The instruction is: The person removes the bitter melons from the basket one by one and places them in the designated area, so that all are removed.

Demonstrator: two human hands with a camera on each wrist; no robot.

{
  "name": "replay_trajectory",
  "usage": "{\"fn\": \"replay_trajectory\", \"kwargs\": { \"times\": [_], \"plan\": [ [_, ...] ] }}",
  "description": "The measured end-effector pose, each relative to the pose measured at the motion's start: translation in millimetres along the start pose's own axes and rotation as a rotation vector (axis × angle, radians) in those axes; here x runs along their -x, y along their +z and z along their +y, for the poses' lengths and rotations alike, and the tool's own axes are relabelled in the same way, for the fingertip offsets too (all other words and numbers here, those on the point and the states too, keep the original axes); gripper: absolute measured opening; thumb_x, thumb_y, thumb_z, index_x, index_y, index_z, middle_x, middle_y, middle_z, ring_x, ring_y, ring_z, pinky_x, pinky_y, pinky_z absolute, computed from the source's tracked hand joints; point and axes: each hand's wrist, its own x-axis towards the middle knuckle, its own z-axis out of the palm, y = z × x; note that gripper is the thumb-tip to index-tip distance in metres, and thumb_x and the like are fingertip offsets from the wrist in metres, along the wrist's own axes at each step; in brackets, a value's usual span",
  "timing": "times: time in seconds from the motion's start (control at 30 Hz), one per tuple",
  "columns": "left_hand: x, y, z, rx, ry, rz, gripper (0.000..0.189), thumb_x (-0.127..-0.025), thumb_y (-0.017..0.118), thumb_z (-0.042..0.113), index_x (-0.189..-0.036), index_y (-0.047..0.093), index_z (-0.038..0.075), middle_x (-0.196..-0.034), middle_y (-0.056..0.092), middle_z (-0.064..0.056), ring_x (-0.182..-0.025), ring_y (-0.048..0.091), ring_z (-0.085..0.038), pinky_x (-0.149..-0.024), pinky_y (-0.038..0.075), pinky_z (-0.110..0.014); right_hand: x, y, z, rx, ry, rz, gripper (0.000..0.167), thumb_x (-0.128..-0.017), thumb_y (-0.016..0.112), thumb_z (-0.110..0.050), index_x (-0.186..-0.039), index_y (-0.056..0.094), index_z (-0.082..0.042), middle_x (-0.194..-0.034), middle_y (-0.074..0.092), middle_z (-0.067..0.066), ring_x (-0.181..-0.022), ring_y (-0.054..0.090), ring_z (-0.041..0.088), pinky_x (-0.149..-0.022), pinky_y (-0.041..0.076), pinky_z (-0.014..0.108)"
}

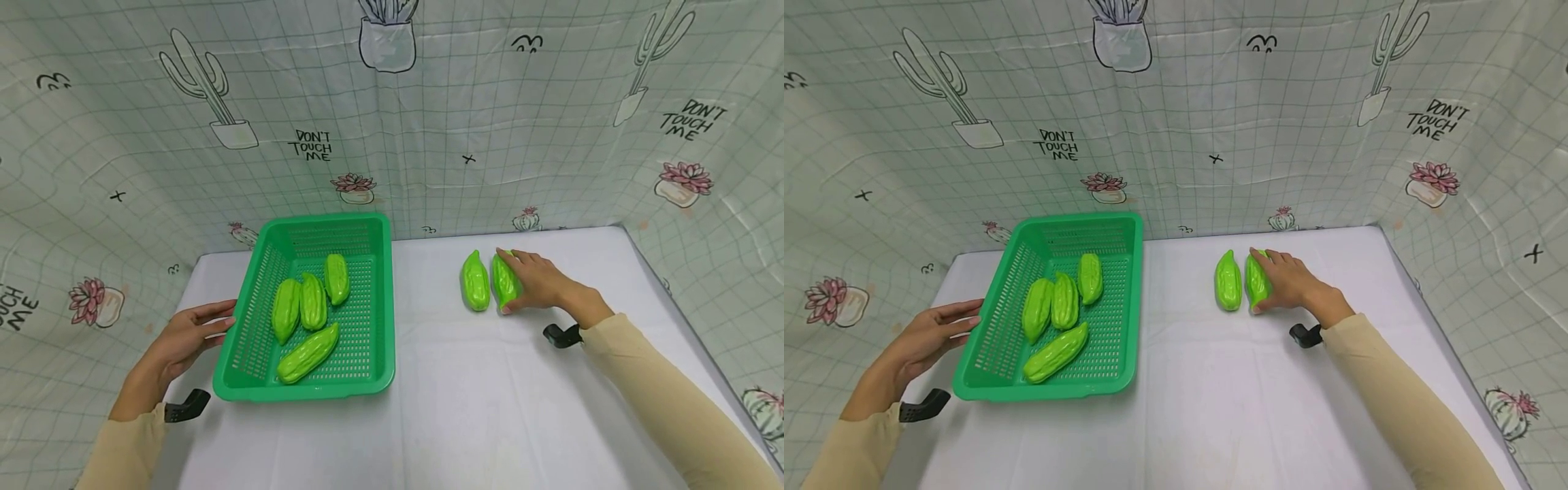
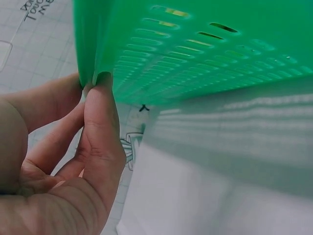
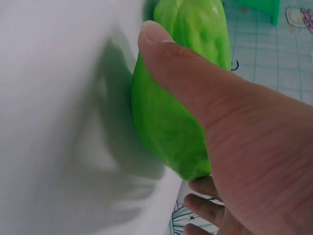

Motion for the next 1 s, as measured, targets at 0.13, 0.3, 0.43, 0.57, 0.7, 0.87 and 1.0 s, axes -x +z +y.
{"fn": "replay_trajectory", "kwargs": {
  "times": [0.13, 0.3, 0.43, 0.57, 0.7, 0.87, 1.0],
  "plan": [
    [0.5, -2.3, -1.2, -0.01, -0.018, -0.017, 0.064, -0.108, 0.064, 0.016, -0.158, 0.036, -0.013, -0.11, 0.062, 0.027, -0.099, 0.065, 0.008, -0.085, 0.057, -0.019, 0.3, 4, -1, -0.011, -0.009, -0.007, 0.119, -0.08, 0.094, -0.041, -0.163, 0.024, 0.006, -0.158, 0.032, 0.043, -0.144, 0.032, 0.064, -0.116, 0.027, 0.075],
    [0.9, -2.9, -3.6, -0.001, -0.011, -0.038, 0.059, -0.109, 0.062, 0.012, -0.156, 0.037, -0.015, -0.109, 0.064, 0.027, -0.098, 0.065, 0.006, -0.084, 0.056, -0.02, 3.9, 7, -2, -0.006, -0.018, -0.003, 0.12, -0.08, 0.093, -0.044, -0.163, 0.023, 0.005, -0.16, 0.03, 0.043, -0.144, 0.032, 0.064, -0.115, 0.028, 0.075],
    [0.0, -2.5, -2.0, -0.01, -0.009, -0.029, 0.06, -0.109, 0.061, 0.013, -0.156, 0.036, -0.016, -0.108, 0.063, 0.026, -0.098, 0.065, 0.007, -0.083, 0.057, -0.02, 3.1, 1, -5, 0.016, -0.042, 0.03, 0.118, -0.081, 0.093, -0.044, -0.163, 0.023, 0.005, -0.161, 0.03, 0.041, -0.146, 0.031, 0.062, -0.116, 0.027, 0.074],
    [-0.7, -2.6, -0.7, -0.023, -0.01, -0.028, 0.061, -0.109, 0.061, 0.013, -0.156, 0.035, -0.016, -0.109, 0.063, 0.025, -0.097, 0.065, 0.007, -0.083, 0.057, -0.02, 4.4, -10, -15, 0.03, -0.079, 0.079, 0.115, -0.083, 0.092, -0.042, -0.163, 0.025, 0.006, -0.16, 0.033, 0.04, -0.147, 0.032, 0.059, -0.116, 0.028, 0.073],
    [-0.5, -2.7, 0.7, -0.038, -0.004, -0.035, 0.061, -0.109, 0.061, 0.013, -0.156, 0.035, -0.016, -0.11, 0.063, 0.023, -0.098, 0.065, 0.007, -0.084, 0.057, -0.02, 7.9, -20, -29, 0.035, -0.112, 0.117, 0.114, -0.082, 0.092, -0.041, -0.163, 0.026, 0.005, -0.16, 0.034, 0.038, -0.147, 0.033, 0.057, -0.117, 0.027, 0.073],
    [0.0, -3.3, 3.3, -0.049, 0.0, -0.043, 0.061, -0.109, 0.061, 0.012, -0.156, 0.034, -0.017, -0.11, 0.064, 0.022, -0.098, 0.066, 0.006, -0.084, 0.057, -0.021, 11.1, -30, -51, 0.042, -0.14, 0.15, 0.112, -0.083, 0.093, -0.037, -0.163, 0.027, 0.004, -0.161, 0.034, 0.036, -0.148, 0.032, 0.055, -0.119, 0.025, 0.071],
    [0.2, -3.6, 4.8, -0.05, -0.001, -0.047, 0.061, -0.109, 0.061, 0.011, -0.155, 0.034, -0.018, -0.11, 0.064, 0.022, -0.097, 0.066, 0.005, -0.083, 0.058, -0.021, 11.8, -35, -67, 0.051, -0.17, 0.172, 0.109, -0.083, 0.093, -0.033, -0.163, 0.029, 0.004, -0.161, 0.035, 0.034, -0.148, 0.034, 0.053, -0.121, 0.025, 0.069]
  ]
}}
